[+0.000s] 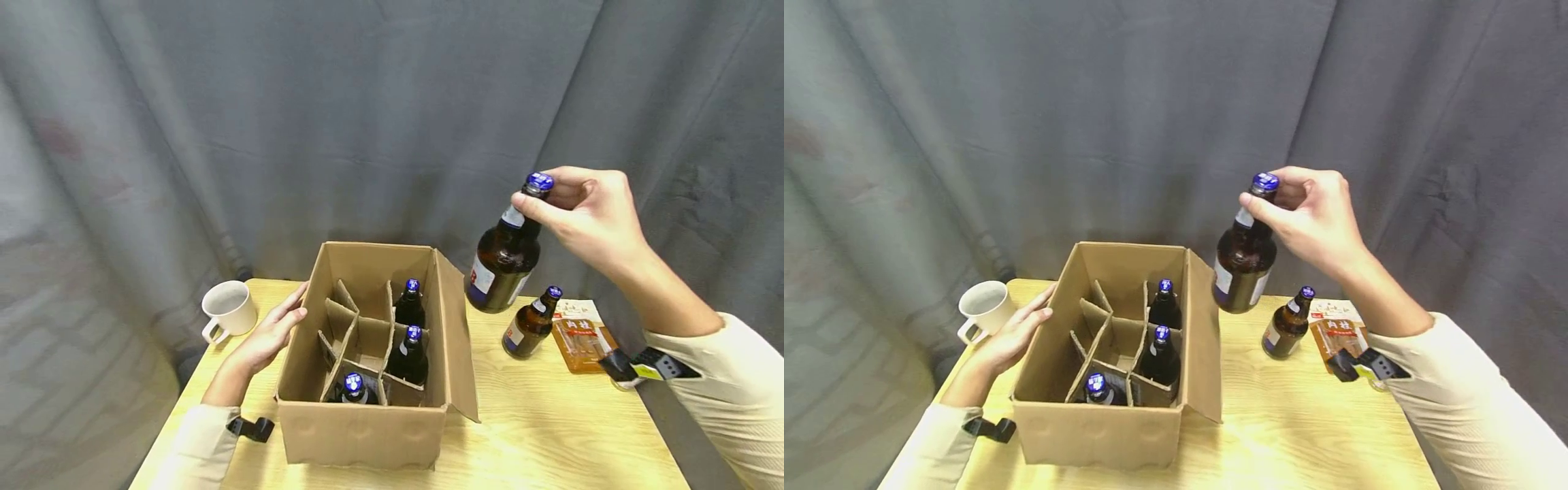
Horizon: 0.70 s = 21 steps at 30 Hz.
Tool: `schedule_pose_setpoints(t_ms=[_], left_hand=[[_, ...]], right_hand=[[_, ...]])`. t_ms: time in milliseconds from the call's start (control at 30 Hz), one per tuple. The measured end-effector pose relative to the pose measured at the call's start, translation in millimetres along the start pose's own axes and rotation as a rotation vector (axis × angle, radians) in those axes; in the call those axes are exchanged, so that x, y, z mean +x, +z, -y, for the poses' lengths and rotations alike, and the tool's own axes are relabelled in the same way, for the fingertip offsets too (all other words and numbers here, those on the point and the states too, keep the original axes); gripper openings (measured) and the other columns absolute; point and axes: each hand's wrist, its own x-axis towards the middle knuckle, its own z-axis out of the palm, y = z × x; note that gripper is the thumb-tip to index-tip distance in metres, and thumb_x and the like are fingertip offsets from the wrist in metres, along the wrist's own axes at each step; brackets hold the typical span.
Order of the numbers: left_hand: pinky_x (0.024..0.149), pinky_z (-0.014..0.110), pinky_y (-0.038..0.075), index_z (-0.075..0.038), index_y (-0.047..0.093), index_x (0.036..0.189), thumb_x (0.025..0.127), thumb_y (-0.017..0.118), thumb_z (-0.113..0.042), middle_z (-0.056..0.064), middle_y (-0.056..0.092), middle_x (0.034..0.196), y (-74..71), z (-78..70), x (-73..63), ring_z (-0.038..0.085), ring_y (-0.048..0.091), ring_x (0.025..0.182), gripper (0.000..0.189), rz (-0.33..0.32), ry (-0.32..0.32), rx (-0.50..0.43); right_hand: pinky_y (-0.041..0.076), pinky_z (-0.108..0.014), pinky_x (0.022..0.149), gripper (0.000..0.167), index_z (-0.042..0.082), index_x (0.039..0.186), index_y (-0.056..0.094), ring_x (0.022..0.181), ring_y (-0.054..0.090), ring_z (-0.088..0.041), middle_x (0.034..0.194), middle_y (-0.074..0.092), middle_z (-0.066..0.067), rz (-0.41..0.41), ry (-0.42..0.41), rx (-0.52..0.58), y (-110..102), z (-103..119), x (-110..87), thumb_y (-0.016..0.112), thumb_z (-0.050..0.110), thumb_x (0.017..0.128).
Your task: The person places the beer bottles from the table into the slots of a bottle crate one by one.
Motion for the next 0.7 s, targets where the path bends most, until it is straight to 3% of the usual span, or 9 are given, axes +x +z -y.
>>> schedule_pose_setpoints(t_ms=[200, 367, 533, 700], left_hand=[[0.102, 0.077, 0.001, -0.007, 0.007, 0.159, 0.107, 0.037, -0.016, 0.029, 0.006, 0.161, -1.2, 0.3, 3.0, 0.049, 0.003, 0.144, 0.061, -0.012, -0.014, 0.015], [0.099, 0.080, -0.001, -0.012, 0.009, 0.161, 0.107, 0.038, -0.020, 0.027, 0.007, 0.161, -1.1, -3.2, 8.0, 0.050, 0.002, 0.145, 0.061, -0.028, -0.056, 0.043], [0.097, 0.081, 0.002, -0.016, 0.011, 0.161, 0.107, 0.038, -0.021, 0.026, 0.011, 0.161, 0.4, -4.3, 11.2, 0.050, 0.008, 0.144, 0.061, -0.046, -0.078, 0.066], [0.099, 0.080, 0.008, -0.016, 0.012, 0.161, 0.106, 0.039, -0.020, 0.027, 0.014, 0.160, 3.0, -3.2, 11.9, 0.049, 0.015, 0.142, 0.061, -0.058, -0.085, 0.057]], right_hand=[[0.050, -0.017, 0.060, 0.020, -0.005, 0.094, 0.074, 0.068, 0.070, -0.007, 0.076, 0.073, 0.003, 0.064, -0.059, 0.193, 38, 34, 12.8, 0.082, 0.009, 0.081], [0.052, -0.022, 0.059, 0.015, -0.006, 0.090, 0.074, 0.065, 0.069, -0.013, 0.076, 0.073, -0.007, 0.120, -0.126, 0.348, 75, 47, 14.2, 0.080, 0.005, 0.082], [0.052, -0.025, 0.058, 0.012, -0.005, 0.087, 0.073, 0.064, 0.067, -0.016, 0.074, 0.071, -0.008, 0.203, -0.159, 0.428, 108, 52, 11.6, 0.079, 0.004, 0.082], [0.053, -0.026, 0.063, 0.014, -0.002, 0.089, 0.073, 0.069, 0.070, -0.015, 0.077, 0.073, -0.006, 0.282, -0.141, 0.404, 135, 48, 5.3, 0.080, 0.008, 0.083]])
